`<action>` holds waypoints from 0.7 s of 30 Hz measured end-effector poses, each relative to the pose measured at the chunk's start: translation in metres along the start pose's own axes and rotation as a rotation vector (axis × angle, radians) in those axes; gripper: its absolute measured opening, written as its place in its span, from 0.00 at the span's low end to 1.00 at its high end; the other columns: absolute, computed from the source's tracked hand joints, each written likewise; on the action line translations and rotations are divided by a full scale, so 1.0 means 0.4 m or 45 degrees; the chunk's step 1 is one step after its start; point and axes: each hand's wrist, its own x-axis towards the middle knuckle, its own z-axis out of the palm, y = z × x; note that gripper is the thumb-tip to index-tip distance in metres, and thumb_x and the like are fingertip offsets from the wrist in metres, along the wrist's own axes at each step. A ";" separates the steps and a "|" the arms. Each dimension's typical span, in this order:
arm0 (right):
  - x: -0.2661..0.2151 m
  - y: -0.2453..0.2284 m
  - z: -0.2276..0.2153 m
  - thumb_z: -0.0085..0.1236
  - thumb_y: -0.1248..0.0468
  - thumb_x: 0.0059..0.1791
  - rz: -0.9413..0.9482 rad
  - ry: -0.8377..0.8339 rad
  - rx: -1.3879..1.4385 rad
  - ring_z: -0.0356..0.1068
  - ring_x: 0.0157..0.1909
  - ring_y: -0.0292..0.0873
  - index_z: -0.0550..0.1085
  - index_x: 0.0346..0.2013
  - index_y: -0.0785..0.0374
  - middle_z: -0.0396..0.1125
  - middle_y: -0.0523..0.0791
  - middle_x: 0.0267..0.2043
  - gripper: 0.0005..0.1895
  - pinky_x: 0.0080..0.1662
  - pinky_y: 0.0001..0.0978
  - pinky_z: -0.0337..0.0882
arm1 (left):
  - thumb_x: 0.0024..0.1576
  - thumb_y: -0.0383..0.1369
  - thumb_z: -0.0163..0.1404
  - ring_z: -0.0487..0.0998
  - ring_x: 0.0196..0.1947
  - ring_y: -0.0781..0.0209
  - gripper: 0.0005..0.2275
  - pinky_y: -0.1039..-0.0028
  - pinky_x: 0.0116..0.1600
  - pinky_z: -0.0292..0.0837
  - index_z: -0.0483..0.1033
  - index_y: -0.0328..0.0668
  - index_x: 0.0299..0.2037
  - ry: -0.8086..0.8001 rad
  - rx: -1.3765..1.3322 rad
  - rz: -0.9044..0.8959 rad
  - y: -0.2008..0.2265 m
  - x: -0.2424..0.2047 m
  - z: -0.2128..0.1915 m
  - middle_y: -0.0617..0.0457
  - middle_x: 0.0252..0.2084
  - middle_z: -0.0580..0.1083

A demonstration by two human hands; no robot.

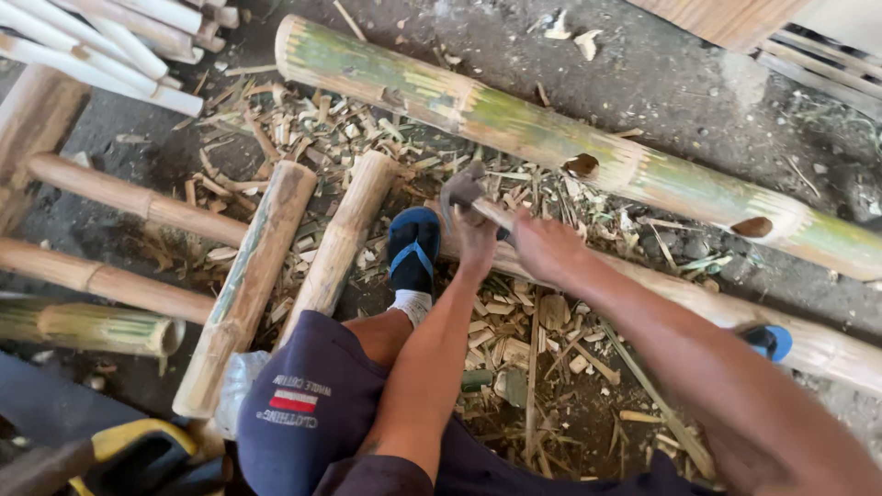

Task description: The person carves a hole into a bamboo pole using a chisel and hammer. They measure and mark the bamboo with a tape measure and pencil, then repeatedly strike the chisel to remove material and form a circular opening.

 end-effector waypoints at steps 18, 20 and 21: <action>-0.101 0.516 0.705 0.49 0.51 0.54 0.560 0.272 1.144 0.70 0.31 0.56 0.71 0.40 0.64 0.69 0.56 0.28 0.17 0.39 0.51 0.69 | 0.59 0.28 0.52 0.77 0.29 0.63 0.02 0.73 0.38 0.72 0.73 0.41 0.39 0.113 0.050 0.178 0.121 -0.009 0.074 0.55 0.29 0.74; -0.101 0.505 0.719 0.47 0.49 0.55 0.680 0.149 1.248 0.71 0.31 0.55 0.69 0.41 0.63 0.69 0.55 0.28 0.19 0.38 0.51 0.69 | 0.59 0.29 0.52 0.76 0.29 0.64 0.02 0.73 0.37 0.71 0.72 0.43 0.38 0.110 0.058 0.120 0.131 -0.010 0.078 0.57 0.29 0.73; -0.101 0.501 0.720 0.48 0.49 0.55 0.637 0.207 1.231 0.71 0.31 0.54 0.70 0.40 0.65 0.69 0.55 0.27 0.19 0.38 0.50 0.69 | 0.60 0.29 0.51 0.75 0.29 0.64 0.02 0.73 0.37 0.70 0.71 0.43 0.37 0.112 0.092 0.094 0.135 -0.006 0.082 0.57 0.29 0.73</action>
